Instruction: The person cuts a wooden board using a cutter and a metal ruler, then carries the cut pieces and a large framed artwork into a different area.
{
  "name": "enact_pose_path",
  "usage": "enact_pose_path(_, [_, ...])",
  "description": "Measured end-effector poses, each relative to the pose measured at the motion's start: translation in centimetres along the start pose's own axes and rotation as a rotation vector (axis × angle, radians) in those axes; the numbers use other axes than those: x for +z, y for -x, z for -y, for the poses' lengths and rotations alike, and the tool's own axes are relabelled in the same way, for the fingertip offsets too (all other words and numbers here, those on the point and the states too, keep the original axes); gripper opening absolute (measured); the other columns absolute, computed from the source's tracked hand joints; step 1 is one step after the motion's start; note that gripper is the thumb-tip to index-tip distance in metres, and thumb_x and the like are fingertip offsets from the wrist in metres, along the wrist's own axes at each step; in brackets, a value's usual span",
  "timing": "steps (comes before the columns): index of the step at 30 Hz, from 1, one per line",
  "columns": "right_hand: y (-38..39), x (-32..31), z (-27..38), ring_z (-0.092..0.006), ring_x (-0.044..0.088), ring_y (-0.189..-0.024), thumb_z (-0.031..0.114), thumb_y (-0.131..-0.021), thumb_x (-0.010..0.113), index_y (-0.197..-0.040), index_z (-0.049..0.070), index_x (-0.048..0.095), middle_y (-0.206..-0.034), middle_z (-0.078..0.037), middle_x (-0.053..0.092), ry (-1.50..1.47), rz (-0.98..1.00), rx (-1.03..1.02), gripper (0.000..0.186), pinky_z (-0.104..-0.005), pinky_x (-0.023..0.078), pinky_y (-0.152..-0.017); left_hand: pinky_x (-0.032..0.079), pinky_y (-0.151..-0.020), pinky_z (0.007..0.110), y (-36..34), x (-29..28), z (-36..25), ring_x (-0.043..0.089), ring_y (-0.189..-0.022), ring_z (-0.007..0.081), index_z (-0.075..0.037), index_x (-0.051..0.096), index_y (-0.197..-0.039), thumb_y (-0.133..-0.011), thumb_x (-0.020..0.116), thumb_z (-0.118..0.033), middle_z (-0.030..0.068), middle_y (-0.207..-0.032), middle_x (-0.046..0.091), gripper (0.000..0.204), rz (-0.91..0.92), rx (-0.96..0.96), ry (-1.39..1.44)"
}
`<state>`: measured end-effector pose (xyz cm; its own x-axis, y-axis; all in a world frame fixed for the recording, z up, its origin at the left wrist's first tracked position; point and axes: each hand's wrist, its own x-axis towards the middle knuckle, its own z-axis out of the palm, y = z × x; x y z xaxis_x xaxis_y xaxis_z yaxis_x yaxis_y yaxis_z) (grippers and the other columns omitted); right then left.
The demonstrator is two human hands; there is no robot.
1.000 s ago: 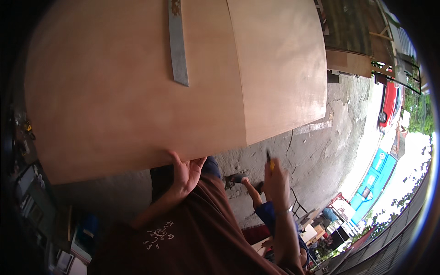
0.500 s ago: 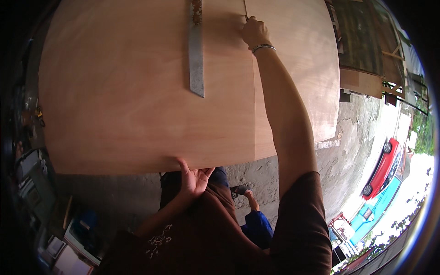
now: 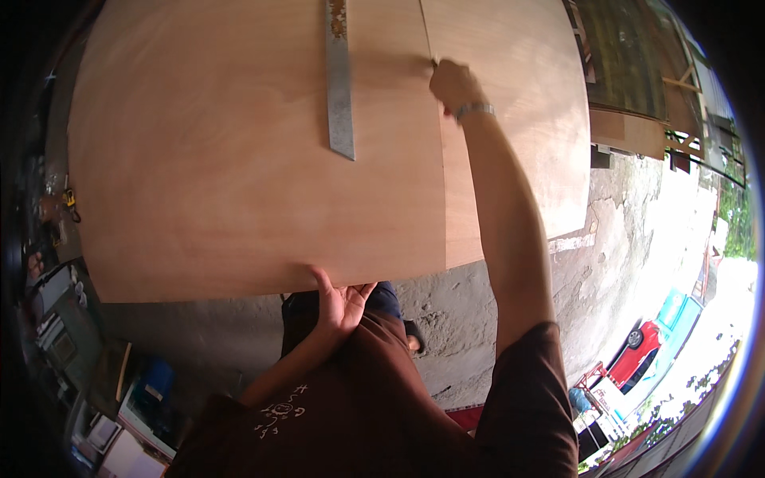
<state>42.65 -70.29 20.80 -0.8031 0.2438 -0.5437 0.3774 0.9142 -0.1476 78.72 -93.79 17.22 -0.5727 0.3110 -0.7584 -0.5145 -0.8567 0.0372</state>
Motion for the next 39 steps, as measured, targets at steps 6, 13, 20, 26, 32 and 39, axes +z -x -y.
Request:
enact_pose_path(6, [14.0, 3.7, -3.7, -0.0323, 0.062, -0.044, 0.019, -0.097, 0.046, -0.096, -0.002, 0.051, -0.07, -0.024, 0.065, -0.164, 0.058, 0.03, 0.021, -0.0396, 0.052, -0.041, 0.039, -0.108, 0.041, -0.4, -0.2, 0.3, 0.047, -0.127, 0.0214, -0.008, 0.036, -0.143, -0.082, 0.043, -0.078, 0.0051, -0.141, 0.046, 0.093, 0.001, 0.012, 0.008])
enact_pose_path(13, [27.9, 10.2, -10.1, -0.0427, 0.065, -0.066, 0.015, -0.092, 0.053, -0.094, 0.003, 0.052, -0.067, -0.027, 0.061, -0.094, 0.282, 0.214, 0.012, -0.0507, 0.052, -0.052, 0.035, -0.109, 0.039, 0.0, 0.6, -0.2, 0.043, -0.13, 0.0205, -0.011, 0.033, -0.146, -0.082, 0.042, -0.078, 0.0038, -0.144, 0.044, 0.093, 0.067, -0.014, -0.046])
enact_pose_path(20, [49.8, 12.6, -19.4, -0.0341, 0.065, -0.053, 0.022, -0.093, 0.056, -0.103, 0.001, 0.057, -0.07, -0.019, 0.064, -0.22, 0.334, 0.79, 0.023, -0.0434, 0.052, -0.046, 0.042, -0.103, 0.039, -1.7, 1.7, -0.6, 0.049, -0.122, 0.0195, -0.01, 0.041, -0.141, -0.08, 0.049, -0.076, 0.0039, -0.137, 0.05, 0.09, 0.001, 0.044, -0.059])
enact_pose_path(26, [48.8, 16.0, -23.8, -0.0188, 0.057, -0.041, 0.026, -0.092, 0.064, -0.086, 0.001, 0.052, -0.054, -0.007, 0.053, -0.635, 0.054, 0.817, 0.028, -0.0329, 0.045, -0.037, 0.049, -0.096, 0.037, -2.3, -3.7, -3.4, 0.055, -0.112, 0.0207, -0.008, 0.045, -0.137, -0.075, 0.053, -0.078, 0.0064, -0.129, 0.055, 0.094, -0.11, 0.012, -0.081])
enact_pose_path(32, [43.4, 20.4, -22.7, -0.0161, 0.057, -0.043, 0.028, -0.093, 0.063, -0.084, 0.001, 0.053, -0.056, -0.005, 0.055, -0.657, -0.007, 0.615, 0.03, -0.0317, 0.047, -0.04, 0.048, -0.093, 0.037, -3.5, -7.4, -5.1, 0.06, -0.105, 0.0215, -0.009, 0.043, -0.138, -0.077, 0.046, -0.082, 0.0066, -0.124, 0.059, 0.095, -0.054, -0.013, -0.267])
enact_pose_path(39, [41.8, 18.8, -21.6, -0.0154, 0.059, -0.046, 0.026, -0.093, 0.062, -0.087, 0.001, 0.054, -0.059, -0.006, 0.056, -0.743, -0.126, 0.605, 0.026, -0.0305, 0.048, -0.04, 0.048, -0.092, 0.036, -3.9, -9.1, -5.8, 0.062, -0.103, 0.0205, -0.011, 0.041, -0.14, -0.08, 0.039, -0.084, 0.0071, -0.121, 0.061, 0.095, -0.053, -0.043, -0.477])
